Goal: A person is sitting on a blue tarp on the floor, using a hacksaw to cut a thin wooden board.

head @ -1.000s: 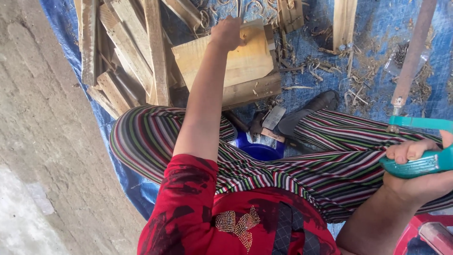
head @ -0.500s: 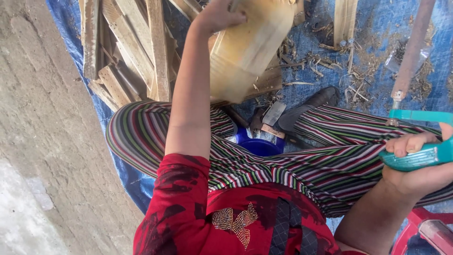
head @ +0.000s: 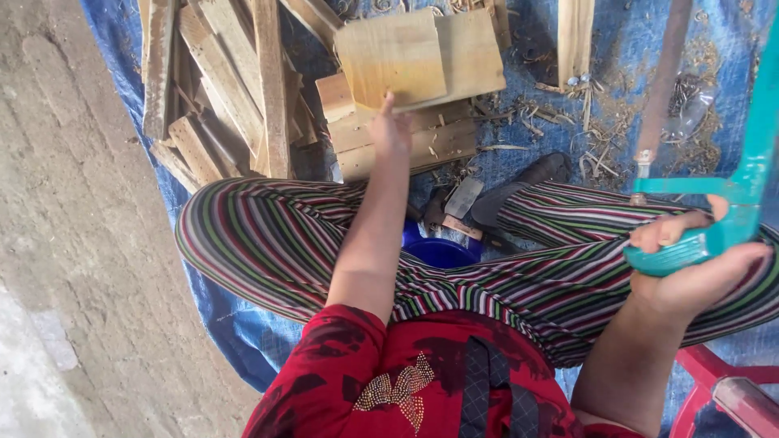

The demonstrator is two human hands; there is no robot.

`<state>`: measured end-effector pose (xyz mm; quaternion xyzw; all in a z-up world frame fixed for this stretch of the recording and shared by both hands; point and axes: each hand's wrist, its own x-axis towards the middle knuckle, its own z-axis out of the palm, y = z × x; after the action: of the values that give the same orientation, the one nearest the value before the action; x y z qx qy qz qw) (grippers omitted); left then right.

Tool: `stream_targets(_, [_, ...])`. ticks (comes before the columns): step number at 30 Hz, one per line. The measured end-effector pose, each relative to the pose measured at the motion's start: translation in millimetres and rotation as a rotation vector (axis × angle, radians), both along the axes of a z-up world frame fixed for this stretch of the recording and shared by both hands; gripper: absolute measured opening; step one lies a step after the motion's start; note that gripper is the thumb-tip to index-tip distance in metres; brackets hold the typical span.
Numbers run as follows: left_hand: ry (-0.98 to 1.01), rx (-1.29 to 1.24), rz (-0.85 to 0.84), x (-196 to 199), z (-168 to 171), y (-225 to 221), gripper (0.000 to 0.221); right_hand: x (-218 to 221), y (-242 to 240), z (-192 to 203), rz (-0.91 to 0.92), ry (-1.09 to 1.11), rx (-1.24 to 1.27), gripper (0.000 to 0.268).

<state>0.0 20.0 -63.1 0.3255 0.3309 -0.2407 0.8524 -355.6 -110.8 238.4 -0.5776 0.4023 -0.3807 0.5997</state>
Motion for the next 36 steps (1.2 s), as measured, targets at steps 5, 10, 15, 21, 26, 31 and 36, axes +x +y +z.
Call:
stream_targets(5, [0.165,-0.089,0.043,-34,-23,1,0.036,31,31,-29,0.041,-0.004,0.031,0.044])
stream_targets(10, [0.193,0.019,0.106,-36,-80,-3,0.074,95,76,-32,0.160,0.201,-0.214,0.011])
stream_targets(15, [0.241,0.386,-0.085,-36,-91,1,0.064,98,82,-97,0.364,0.212,-0.261,0.020])
stream_targets(21, [-0.262,1.398,-0.271,-17,-12,34,0.050,90,83,-122,0.395,0.266,-0.350,0.027])
stream_targets(26, [-0.596,1.296,-0.415,36,-26,24,0.051,79,76,-131,0.419,0.400,-0.060,0.031])
stream_targets(31, [-0.525,1.218,-0.466,51,-56,21,0.052,71,69,-146,0.379,0.512,-0.026,0.013])
stream_targets(36, [-0.530,1.179,-0.363,47,-65,20,0.048,78,70,-134,0.303,0.466,-0.034,0.015])
